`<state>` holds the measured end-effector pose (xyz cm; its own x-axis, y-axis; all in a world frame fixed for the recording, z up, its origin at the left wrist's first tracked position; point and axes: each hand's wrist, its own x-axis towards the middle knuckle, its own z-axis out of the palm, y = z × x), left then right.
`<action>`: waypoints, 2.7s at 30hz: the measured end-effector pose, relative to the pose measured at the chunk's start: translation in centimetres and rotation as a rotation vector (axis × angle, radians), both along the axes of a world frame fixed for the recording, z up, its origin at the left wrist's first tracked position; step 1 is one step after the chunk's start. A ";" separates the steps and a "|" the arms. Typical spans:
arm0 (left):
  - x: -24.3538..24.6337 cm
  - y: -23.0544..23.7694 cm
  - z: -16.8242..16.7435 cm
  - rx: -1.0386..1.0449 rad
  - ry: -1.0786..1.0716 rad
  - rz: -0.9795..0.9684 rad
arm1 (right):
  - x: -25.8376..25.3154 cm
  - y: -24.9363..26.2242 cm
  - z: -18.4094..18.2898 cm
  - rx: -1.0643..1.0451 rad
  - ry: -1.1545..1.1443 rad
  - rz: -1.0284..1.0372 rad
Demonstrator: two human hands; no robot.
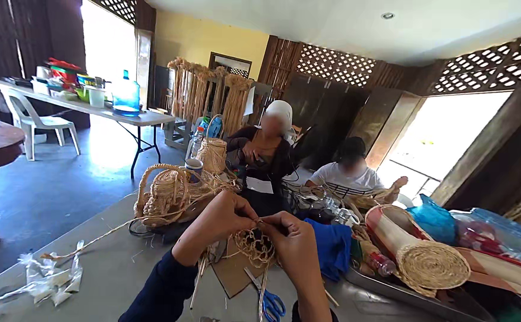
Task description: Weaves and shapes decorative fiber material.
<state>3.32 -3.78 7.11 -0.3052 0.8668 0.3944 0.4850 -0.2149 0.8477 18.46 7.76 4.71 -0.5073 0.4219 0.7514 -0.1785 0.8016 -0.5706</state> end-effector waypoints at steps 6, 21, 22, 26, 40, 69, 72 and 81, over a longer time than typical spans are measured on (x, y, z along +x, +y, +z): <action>-0.7 -0.5 -0.3 0.073 -0.190 -0.181 | 0.1 0.2 -0.2 0.033 0.059 0.017; 1.3 -0.6 0.4 0.131 -0.017 0.100 | 0.1 0.1 -0.2 0.019 0.081 0.007; 1.4 -0.5 0.4 0.138 -0.019 0.109 | 0.2 0.1 -0.1 0.012 0.077 0.004; 1.7 -0.4 0.4 0.205 -0.067 0.116 | 0.5 0.4 0.0 -0.006 0.089 0.028; 2.7 0.2 0.3 0.317 -0.159 0.187 | 1.0 0.9 0.2 -0.075 0.070 0.085; 1.3 -0.7 0.5 -0.054 0.213 0.105 | 0.6 0.9 0.1 0.040 -0.044 -0.001; 1.4 -0.9 0.8 -0.112 0.245 0.118 | 0.4 0.9 0.0 0.044 -0.049 0.007; 1.4 -0.3 0.6 -0.153 0.407 0.161 | 1.0 0.9 0.4 -0.040 -0.162 0.001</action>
